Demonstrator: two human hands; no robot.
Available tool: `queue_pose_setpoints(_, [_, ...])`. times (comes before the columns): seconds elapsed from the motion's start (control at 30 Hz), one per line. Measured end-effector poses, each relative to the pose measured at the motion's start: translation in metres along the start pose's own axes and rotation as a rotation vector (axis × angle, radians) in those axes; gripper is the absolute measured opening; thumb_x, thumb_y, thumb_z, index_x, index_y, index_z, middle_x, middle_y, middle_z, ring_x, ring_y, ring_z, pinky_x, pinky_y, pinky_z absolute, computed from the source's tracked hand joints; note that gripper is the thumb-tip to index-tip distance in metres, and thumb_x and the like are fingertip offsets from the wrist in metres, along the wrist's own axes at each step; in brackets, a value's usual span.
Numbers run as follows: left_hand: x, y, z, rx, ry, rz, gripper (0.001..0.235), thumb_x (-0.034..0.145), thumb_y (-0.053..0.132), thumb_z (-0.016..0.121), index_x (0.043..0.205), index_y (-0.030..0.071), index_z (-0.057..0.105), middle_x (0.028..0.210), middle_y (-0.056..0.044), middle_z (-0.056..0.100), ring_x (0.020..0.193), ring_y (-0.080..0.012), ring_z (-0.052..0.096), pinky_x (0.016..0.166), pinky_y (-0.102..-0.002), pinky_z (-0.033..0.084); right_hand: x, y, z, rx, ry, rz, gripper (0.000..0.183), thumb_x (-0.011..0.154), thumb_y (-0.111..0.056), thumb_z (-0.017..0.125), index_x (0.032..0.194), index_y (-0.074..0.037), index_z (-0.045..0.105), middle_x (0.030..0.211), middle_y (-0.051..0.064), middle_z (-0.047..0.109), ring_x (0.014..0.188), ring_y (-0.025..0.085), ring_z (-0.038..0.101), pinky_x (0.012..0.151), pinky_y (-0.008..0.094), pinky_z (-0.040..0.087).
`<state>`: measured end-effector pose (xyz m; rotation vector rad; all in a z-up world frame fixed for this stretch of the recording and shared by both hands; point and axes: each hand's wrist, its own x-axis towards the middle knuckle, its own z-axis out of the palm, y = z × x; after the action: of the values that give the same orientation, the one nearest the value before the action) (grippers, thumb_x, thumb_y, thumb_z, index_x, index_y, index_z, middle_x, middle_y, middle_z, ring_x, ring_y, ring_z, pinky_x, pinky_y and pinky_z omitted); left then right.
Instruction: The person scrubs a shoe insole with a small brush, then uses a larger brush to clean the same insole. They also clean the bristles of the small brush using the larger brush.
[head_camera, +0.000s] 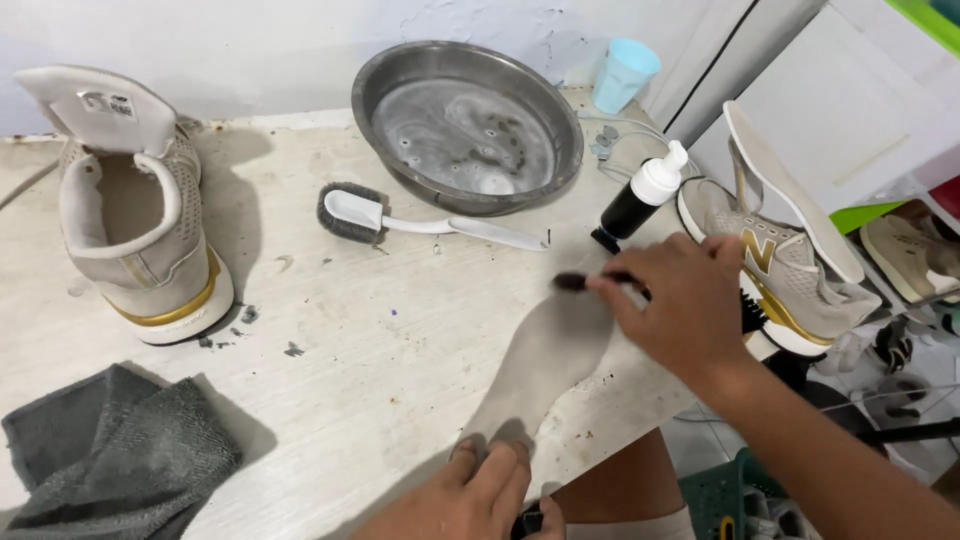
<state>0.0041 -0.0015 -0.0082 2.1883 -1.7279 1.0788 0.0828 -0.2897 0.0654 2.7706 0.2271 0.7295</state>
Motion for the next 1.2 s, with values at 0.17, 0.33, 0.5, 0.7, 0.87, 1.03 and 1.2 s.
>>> queue_pose_setpoints(0.17, [0.0, 0.003, -0.007, -0.028, -0.038, -0.013, 0.029, 0.091, 0.001, 0.062, 0.113, 0.015, 0.048, 0.104, -0.028, 0.068, 0.082, -0.0295, 0.059, 0.073, -0.044, 0.059, -0.001, 0.016, 0.014, -0.054, -0.185, 0.016, 0.026, 0.097, -0.052, 0.062, 0.092, -0.031, 0.075, 0.078, -0.009, 0.074, 0.086, 0.019, 0.065, 0.083, 0.043, 0.026])
queue_pose_setpoints(0.33, [0.0, 0.002, -0.005, -0.075, -0.055, -0.025, 0.027, 0.094, 0.005, 0.063, 0.116, 0.013, 0.049, 0.101, -0.027, 0.067, 0.084, -0.0308, 0.059, 0.071, -0.046, 0.058, -0.007, 0.009, 0.006, 0.101, -0.186, 0.038, 0.03, 0.092, -0.057, 0.065, 0.094, -0.031, 0.08, 0.075, -0.011, 0.074, 0.077, 0.018, 0.06, 0.084, 0.043, 0.027])
queue_pose_setpoints(0.5, [0.004, 0.004, -0.005, 0.001, -0.033, -0.043, 0.024, 0.094, 0.006, 0.059, 0.113, 0.014, 0.046, 0.098, -0.024, 0.067, 0.079, -0.0251, 0.056, 0.071, -0.04, 0.057, -0.012, 0.029, 0.013, -0.097, -0.146, 0.03, 0.028, 0.095, -0.058, 0.065, 0.094, -0.032, 0.077, 0.078, -0.007, 0.074, 0.088, 0.019, 0.061, 0.088, 0.044, 0.029])
queue_pose_setpoints(0.7, [0.003, 0.001, -0.007, 0.021, -0.049, -0.009, 0.031, 0.093, 0.007, 0.063, 0.118, 0.015, 0.047, 0.102, -0.023, 0.069, 0.08, -0.024, 0.058, 0.069, -0.038, 0.058, -0.017, 0.032, 0.015, 0.103, -0.184, 0.057, 0.023, 0.09, -0.054, 0.071, 0.088, -0.032, 0.079, 0.076, -0.012, 0.072, 0.083, 0.016, 0.062, 0.092, 0.046, 0.029])
queue_pose_setpoints(0.87, [0.004, -0.002, -0.009, 0.083, -0.069, 0.027, 0.031, 0.092, 0.003, 0.055, 0.118, 0.016, 0.044, 0.103, -0.023, 0.069, 0.081, -0.0235, 0.057, 0.073, -0.036, 0.056, -0.019, 0.04, 0.02, 0.258, -0.247, -0.062, 0.027, 0.087, -0.056, 0.069, 0.088, -0.031, 0.08, 0.086, -0.017, 0.075, 0.083, 0.012, 0.06, 0.086, 0.042, 0.027])
queue_pose_setpoints(1.03, [0.003, 0.0, -0.004, 0.063, -0.066, 0.026, 0.032, 0.095, 0.01, 0.061, 0.122, 0.013, 0.044, 0.107, -0.022, 0.069, 0.088, -0.0256, 0.061, 0.073, -0.037, 0.059, -0.015, 0.052, -0.002, 0.27, -0.144, -0.138, 0.024, 0.089, -0.051, 0.071, 0.083, -0.028, 0.077, 0.076, -0.012, 0.07, 0.083, 0.014, 0.058, 0.085, 0.041, 0.024])
queue_pose_setpoints(1.2, [0.004, -0.003, -0.006, 0.093, -0.098, 0.061, 0.039, 0.094, 0.01, 0.062, 0.127, 0.014, 0.043, 0.112, -0.025, 0.07, 0.089, -0.0265, 0.064, 0.075, -0.036, 0.061, -0.022, 0.06, 0.003, 0.179, -0.095, -0.197, 0.02, 0.092, -0.047, 0.069, 0.084, -0.031, 0.076, 0.08, -0.014, 0.07, 0.088, 0.013, 0.057, 0.087, 0.043, 0.025])
